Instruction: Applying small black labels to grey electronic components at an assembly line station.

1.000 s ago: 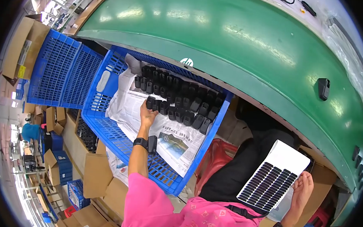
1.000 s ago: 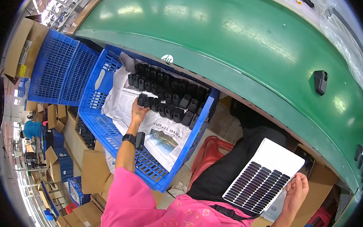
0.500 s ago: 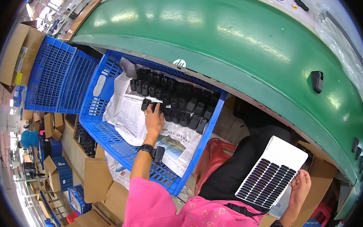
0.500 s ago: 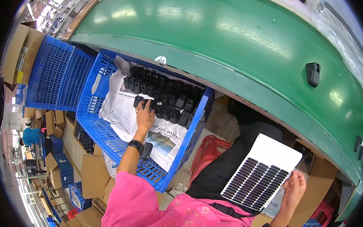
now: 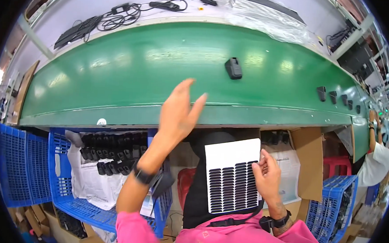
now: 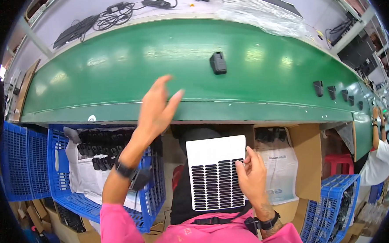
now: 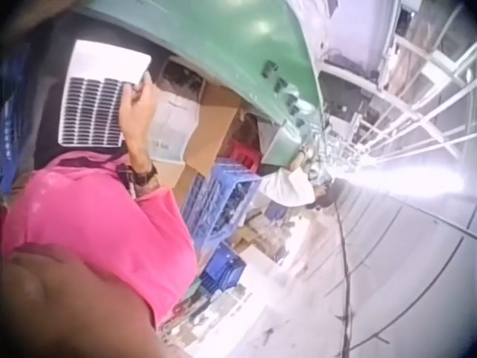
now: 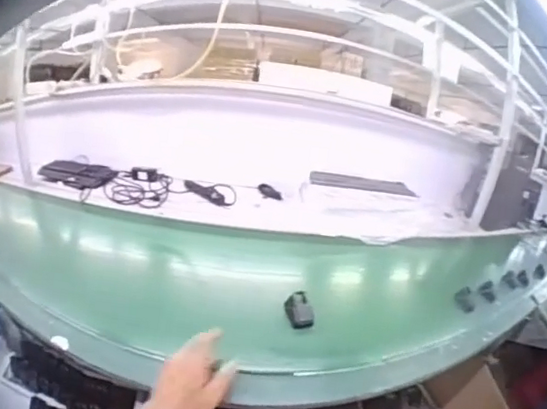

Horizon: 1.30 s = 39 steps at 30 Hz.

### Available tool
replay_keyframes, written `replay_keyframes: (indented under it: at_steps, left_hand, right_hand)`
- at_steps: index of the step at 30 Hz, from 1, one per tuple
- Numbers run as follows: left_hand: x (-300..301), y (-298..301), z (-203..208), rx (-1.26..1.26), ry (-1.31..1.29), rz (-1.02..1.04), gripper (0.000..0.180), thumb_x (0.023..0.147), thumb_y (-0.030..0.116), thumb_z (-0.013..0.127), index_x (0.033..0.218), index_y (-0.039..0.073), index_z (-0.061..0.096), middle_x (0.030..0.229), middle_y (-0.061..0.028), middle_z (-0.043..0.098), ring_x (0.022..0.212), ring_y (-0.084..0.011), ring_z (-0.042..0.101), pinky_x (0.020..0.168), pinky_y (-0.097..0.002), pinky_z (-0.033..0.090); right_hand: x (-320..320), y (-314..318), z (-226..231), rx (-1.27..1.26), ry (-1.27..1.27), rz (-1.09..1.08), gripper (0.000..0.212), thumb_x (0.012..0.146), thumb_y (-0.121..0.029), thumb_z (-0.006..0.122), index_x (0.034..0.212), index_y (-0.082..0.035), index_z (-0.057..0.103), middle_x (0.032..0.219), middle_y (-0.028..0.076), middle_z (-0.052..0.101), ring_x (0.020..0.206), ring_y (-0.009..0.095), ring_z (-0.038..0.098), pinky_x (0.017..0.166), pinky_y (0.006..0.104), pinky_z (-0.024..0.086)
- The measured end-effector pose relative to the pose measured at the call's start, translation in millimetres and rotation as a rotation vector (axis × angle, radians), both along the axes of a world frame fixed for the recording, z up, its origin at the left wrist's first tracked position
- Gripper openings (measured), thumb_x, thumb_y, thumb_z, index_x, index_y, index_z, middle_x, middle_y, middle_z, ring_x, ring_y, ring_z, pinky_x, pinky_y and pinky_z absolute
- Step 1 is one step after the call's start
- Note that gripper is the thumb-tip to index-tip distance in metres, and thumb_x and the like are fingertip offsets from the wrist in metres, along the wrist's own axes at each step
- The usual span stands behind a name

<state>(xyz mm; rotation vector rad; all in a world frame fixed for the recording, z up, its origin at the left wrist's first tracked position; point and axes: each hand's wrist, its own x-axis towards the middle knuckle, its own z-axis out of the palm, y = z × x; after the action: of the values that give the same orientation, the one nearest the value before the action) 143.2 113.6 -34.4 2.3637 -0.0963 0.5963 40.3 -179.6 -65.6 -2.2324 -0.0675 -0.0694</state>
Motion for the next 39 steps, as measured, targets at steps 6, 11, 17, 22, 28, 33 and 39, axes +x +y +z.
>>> replay_keyframes:
  at_steps: [6, 11, 17, 22, 28, 33, 39]
  left_hand:
    - [122, -90, 17, 0.289, 0.193, 0.141, 0.072, 0.081, 0.054, 0.061, 0.13, 0.006, 0.043, 0.106, -0.0246, 0.057, 0.088, -0.0386, 0.063, 0.071, -0.0473, 0.052]
    - [137, -83, -1, 0.379, 0.248, 0.017, 0.063, 0.084, 0.045, 0.061, 0.128, 0.003, 0.045, 0.101, -0.0237, 0.058, 0.088, -0.0398, 0.063, 0.073, -0.047, 0.052]
    - [36, -83, 6, -0.509, 0.132, -0.42, 0.05, 0.085, 0.028, 0.059, 0.122, -0.002, 0.043, 0.102, -0.0218, 0.057, 0.094, -0.0299, 0.058, 0.084, -0.0385, 0.046]
    - [-93, -115, -35, -1.069, 0.37, -0.663, 0.05, 0.075, 0.005, 0.05, 0.123, 0.002, 0.038, 0.109, -0.0105, 0.048, 0.102, -0.0194, 0.049, 0.087, -0.0302, 0.042]
    - [-147, -111, -52, -1.315, 0.618, -0.453, 0.047, 0.081, 0.002, 0.053, 0.125, 0.006, 0.036, 0.106, -0.0063, 0.049, 0.094, -0.0107, 0.051, 0.079, -0.0253, 0.044]
    - [-145, -110, -45, -1.304, 0.556, -0.464, 0.046, 0.092, 0.011, 0.055, 0.135, 0.007, 0.038, 0.113, -0.0056, 0.053, 0.098, -0.0131, 0.055, 0.08, -0.0273, 0.049]
    - [-147, -115, -23, -1.254, 0.726, -0.324, 0.046, 0.093, 0.009, 0.053, 0.134, 0.008, 0.035, 0.097, -0.006, 0.057, 0.07, -0.0117, 0.06, 0.06, -0.0226, 0.051]
  right_hand:
    - [-14, 7, -3, -0.175, -0.119, -0.017, 0.049, 0.079, -0.009, 0.067, 0.124, 0.002, 0.052, 0.087, 0.01, 0.051, 0.069, 0.019, 0.052, 0.061, 0.0307, 0.044]
    - [-19, 8, -15, -0.273, -0.17, 0.031, 0.048, 0.078, -0.01, 0.069, 0.12, 0.006, 0.052, 0.095, 0.015, 0.054, 0.075, 0.026, 0.055, 0.066, 0.034, 0.046]
    - [-19, -1, -20, -0.328, 0.017, -0.02, 0.033, 0.079, -0.016, 0.068, 0.106, 0.0, 0.06, 0.084, 0.011, 0.054, 0.075, 0.025, 0.053, 0.069, 0.0368, 0.044]
    - [-14, 2, -22, 0.002, 0.148, -0.018, 0.028, 0.079, -0.008, 0.069, 0.103, 0.003, 0.059, 0.088, 0.007, 0.058, 0.077, 0.015, 0.054, 0.071, 0.0283, 0.045]
    - [-6, 0, -43, 0.329, 0.257, -0.078, 0.008, 0.09, -0.005, 0.058, 0.094, 0.001, 0.054, 0.081, 0.0, 0.055, 0.074, 0.006, 0.05, 0.065, 0.0203, 0.042]
    - [-20, 1, -23, 0.379, 0.129, -0.121, 0.007, 0.091, -0.006, 0.056, 0.092, -0.001, 0.052, 0.083, -0.001, 0.052, 0.075, 0.006, 0.047, 0.068, 0.0199, 0.04]
    - [-20, -15, 32, 0.431, 0.083, -0.142, 0.006, 0.086, -0.005, 0.057, 0.085, -0.004, 0.051, 0.08, -0.002, 0.049, 0.073, 0.005, 0.045, 0.065, 0.0187, 0.037]
